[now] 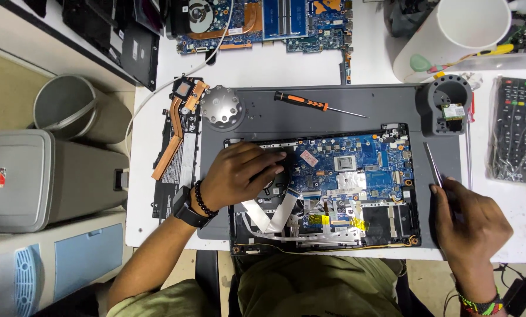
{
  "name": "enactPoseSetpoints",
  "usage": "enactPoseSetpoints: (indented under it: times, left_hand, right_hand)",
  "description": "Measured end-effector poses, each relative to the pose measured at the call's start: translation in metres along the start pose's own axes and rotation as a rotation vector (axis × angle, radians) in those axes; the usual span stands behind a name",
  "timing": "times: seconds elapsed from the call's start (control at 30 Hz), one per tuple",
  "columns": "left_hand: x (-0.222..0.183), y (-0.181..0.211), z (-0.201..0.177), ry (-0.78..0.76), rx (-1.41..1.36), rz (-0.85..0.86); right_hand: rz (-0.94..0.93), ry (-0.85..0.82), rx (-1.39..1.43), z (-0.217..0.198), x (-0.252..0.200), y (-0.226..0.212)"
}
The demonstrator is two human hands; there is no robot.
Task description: Repairing a laptop by connecting internal ribbon cables and securing components with a screwdriver.
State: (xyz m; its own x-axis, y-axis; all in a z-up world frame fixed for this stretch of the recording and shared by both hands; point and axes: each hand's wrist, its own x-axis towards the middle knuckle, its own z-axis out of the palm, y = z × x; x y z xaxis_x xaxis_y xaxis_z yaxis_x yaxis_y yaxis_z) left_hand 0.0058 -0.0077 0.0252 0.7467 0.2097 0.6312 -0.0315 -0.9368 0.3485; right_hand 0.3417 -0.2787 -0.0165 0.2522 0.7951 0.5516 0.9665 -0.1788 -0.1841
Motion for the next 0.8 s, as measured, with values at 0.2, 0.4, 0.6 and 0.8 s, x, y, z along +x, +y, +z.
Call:
enactPoseSetpoints:
  times: [0.2, 0.4, 0.6, 0.8]
  left_hand:
    - [-0.003, -0.001, 0.001, -0.01, 0.001, -0.05]
    - [-0.004, -0.001, 0.004, -0.009, -0.015, -0.043]
    - [-0.004, 0.004, 0.006, -0.009, -0.032, -0.042]
    - [-0.004, 0.006, 0.009, 0.001, 0.036, 0.03]
  right_hand:
    - [-0.044, 0.055, -0.045, 0.005, -0.009, 0.011]
    - [-0.006, 0.054, -0.035, 0.001, -0.001, 0.003]
    - [0.009, 0.046, -0.005, -0.002, 0.006, -0.004]
    - [0.119, -0.017, -0.157, 0.009, -0.009, 0.013]
